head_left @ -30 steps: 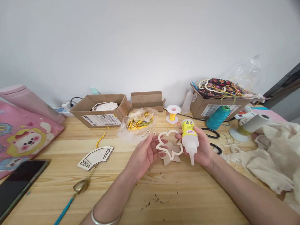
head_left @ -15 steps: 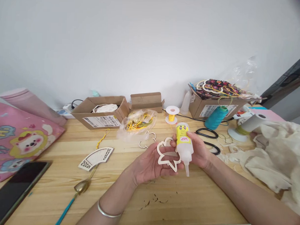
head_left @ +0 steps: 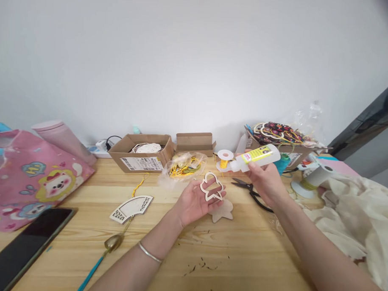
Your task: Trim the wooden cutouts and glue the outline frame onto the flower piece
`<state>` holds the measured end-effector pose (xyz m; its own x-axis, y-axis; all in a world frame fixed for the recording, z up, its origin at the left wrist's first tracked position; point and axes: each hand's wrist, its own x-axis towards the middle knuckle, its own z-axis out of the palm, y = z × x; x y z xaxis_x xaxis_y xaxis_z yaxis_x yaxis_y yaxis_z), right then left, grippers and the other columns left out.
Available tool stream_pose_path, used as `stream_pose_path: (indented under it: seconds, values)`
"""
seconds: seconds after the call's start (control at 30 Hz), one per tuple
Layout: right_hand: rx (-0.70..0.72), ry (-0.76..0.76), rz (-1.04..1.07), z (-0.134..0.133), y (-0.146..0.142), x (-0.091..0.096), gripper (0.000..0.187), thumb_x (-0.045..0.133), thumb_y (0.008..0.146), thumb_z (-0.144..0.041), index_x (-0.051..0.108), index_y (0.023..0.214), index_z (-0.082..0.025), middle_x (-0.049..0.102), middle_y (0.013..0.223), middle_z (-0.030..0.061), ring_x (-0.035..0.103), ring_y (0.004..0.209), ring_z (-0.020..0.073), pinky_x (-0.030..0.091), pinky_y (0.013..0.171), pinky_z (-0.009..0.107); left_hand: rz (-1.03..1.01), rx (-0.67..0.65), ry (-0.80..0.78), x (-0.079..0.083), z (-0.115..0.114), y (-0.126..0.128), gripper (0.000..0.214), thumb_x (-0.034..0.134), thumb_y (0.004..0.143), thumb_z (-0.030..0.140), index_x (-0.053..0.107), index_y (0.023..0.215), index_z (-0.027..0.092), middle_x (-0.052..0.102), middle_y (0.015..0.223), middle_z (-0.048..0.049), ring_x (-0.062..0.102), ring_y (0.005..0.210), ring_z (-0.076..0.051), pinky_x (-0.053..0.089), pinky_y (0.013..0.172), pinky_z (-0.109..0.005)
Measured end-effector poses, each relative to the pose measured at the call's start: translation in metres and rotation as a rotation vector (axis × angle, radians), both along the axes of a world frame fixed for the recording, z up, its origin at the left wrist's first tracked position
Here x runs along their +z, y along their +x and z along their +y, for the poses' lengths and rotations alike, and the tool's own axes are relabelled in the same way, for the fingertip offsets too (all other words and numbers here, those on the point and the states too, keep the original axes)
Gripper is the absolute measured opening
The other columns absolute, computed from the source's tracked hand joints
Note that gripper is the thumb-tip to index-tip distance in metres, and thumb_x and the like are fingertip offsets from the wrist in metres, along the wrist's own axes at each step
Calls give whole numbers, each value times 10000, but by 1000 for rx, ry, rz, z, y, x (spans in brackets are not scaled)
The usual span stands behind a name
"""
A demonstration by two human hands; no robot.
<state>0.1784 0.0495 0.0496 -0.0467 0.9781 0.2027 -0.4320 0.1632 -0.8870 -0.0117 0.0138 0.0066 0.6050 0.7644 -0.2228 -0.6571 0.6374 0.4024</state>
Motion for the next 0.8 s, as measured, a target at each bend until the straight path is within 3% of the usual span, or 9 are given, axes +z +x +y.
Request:
stream_pose_path:
  seconds: [0.13,0.27,0.5,0.8]
  values:
    - [-327,169,-314,-5,-9,4,452,779,485,-206,613,904,-170,692,807,31,632,787,194,503,736,332,-15,12,17,2,9,1,313,494,737,315,521,1011,166,551,1080,-120,542,1009,-249,409,831,-353]
    - [-542,178,-299,-8,-14,-7,404,768,498,-248,635,866,-146,690,789,50,630,757,194,499,732,347,-55,40,-7,-3,4,6,377,497,742,334,511,1078,162,545,1106,-124,532,1027,-256,410,821,-346]
    - [-549,99,-63,-9,-10,-23,349,756,530,-270,643,836,-145,683,727,28,623,703,161,494,677,303,-89,11,-53,-5,-6,10,412,496,751,360,498,1101,143,547,1122,-155,552,1004,-268,407,806,-346]
    - [-527,2,22,-7,-6,-20,322,770,499,-305,628,748,-158,664,714,-6,586,639,122,465,615,255,-101,-152,-129,-12,-15,27,450,470,765,450,522,1081,135,609,993,-158,600,918,-261,417,730,-305]
